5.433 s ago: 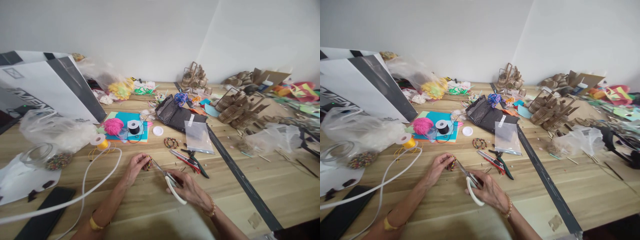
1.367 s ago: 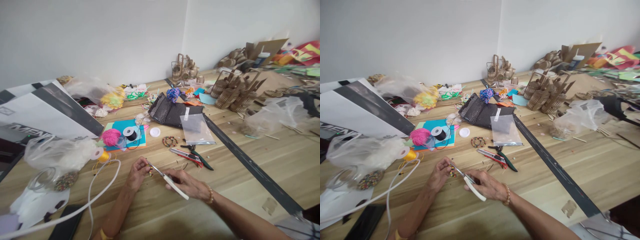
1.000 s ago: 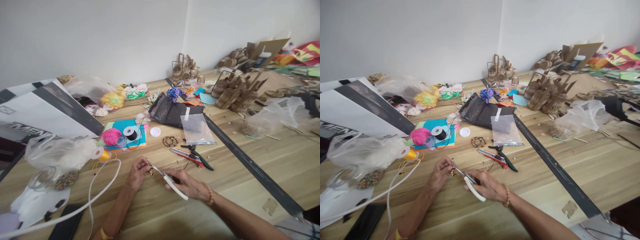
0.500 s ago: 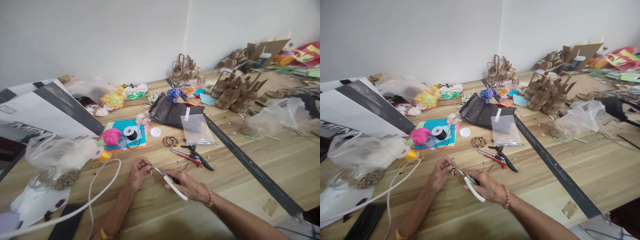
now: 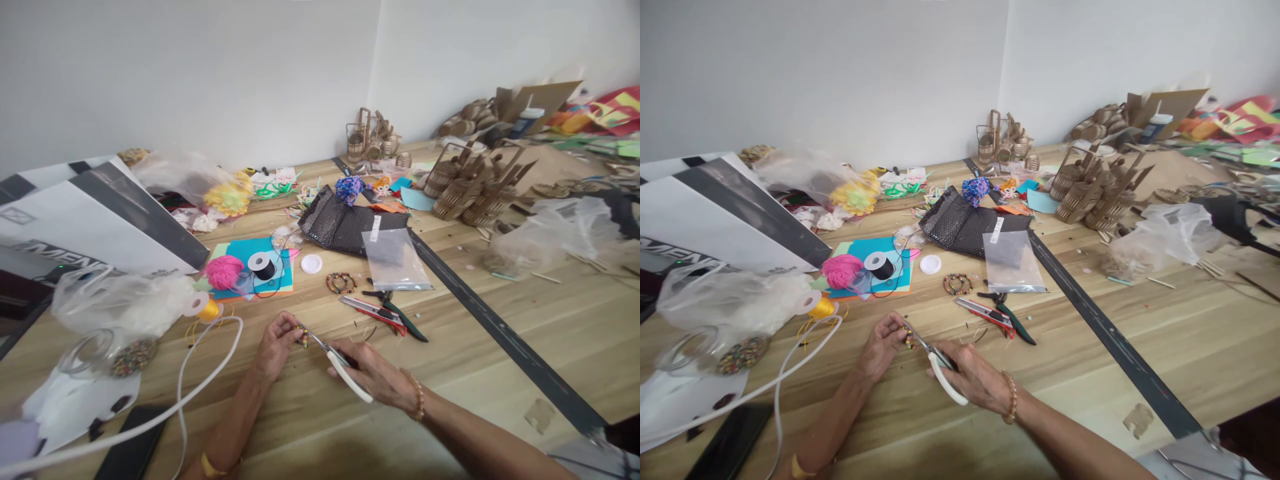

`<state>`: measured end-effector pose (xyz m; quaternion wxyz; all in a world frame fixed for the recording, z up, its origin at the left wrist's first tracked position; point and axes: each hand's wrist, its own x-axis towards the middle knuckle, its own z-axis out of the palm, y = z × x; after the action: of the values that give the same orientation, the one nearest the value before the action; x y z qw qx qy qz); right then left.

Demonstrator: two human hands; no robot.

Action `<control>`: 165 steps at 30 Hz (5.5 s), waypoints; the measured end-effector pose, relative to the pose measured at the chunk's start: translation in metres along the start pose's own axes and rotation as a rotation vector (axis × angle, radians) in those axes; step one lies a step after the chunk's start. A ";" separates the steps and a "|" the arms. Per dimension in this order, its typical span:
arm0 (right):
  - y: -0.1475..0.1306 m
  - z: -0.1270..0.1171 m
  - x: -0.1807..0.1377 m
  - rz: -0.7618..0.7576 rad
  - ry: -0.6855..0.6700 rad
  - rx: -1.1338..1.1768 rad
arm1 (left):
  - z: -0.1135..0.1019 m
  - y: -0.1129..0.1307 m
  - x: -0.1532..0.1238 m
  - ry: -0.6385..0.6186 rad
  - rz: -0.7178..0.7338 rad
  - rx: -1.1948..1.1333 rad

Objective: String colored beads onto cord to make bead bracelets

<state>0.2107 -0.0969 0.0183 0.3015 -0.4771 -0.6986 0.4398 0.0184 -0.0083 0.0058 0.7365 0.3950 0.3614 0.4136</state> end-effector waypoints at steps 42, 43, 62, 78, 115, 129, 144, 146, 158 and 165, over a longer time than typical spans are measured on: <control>-0.025 -0.049 0.041 -0.075 -0.027 -0.930 | -0.022 0.021 0.008 0.262 0.005 0.110; -0.021 -0.054 0.053 -0.075 -0.014 -0.918 | -0.021 0.021 0.008 0.255 0.004 0.141; 0.030 -0.042 0.149 0.112 0.177 -0.585 | -0.010 0.034 0.028 0.243 0.050 -0.163; 0.041 -0.035 0.150 -0.084 0.156 -0.083 | -0.005 0.012 0.114 0.116 -0.003 0.663; 0.013 -0.055 0.113 0.090 0.162 -0.004 | 0.001 0.018 0.112 0.115 0.002 0.650; 0.022 -0.015 0.132 0.291 -0.035 0.533 | -0.004 0.012 0.119 0.098 0.018 0.661; -0.062 -0.044 0.011 -0.126 -0.497 -0.197 | 0.002 0.012 0.115 0.166 0.020 0.718; -0.068 -0.037 0.012 -0.209 -0.509 -0.336 | 0.003 0.010 0.116 0.169 0.028 0.738; -0.049 0.038 0.096 -0.608 -0.124 -0.736 | 0.004 0.008 0.108 0.136 0.135 0.844; -0.040 0.038 0.099 -0.531 -0.140 -0.702 | 0.004 0.009 0.112 0.147 0.118 0.864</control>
<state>0.1269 -0.0229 0.0381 0.1754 -0.3238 -0.9226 0.1145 0.0637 0.0936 -0.0075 0.4514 0.6559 0.5294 0.2928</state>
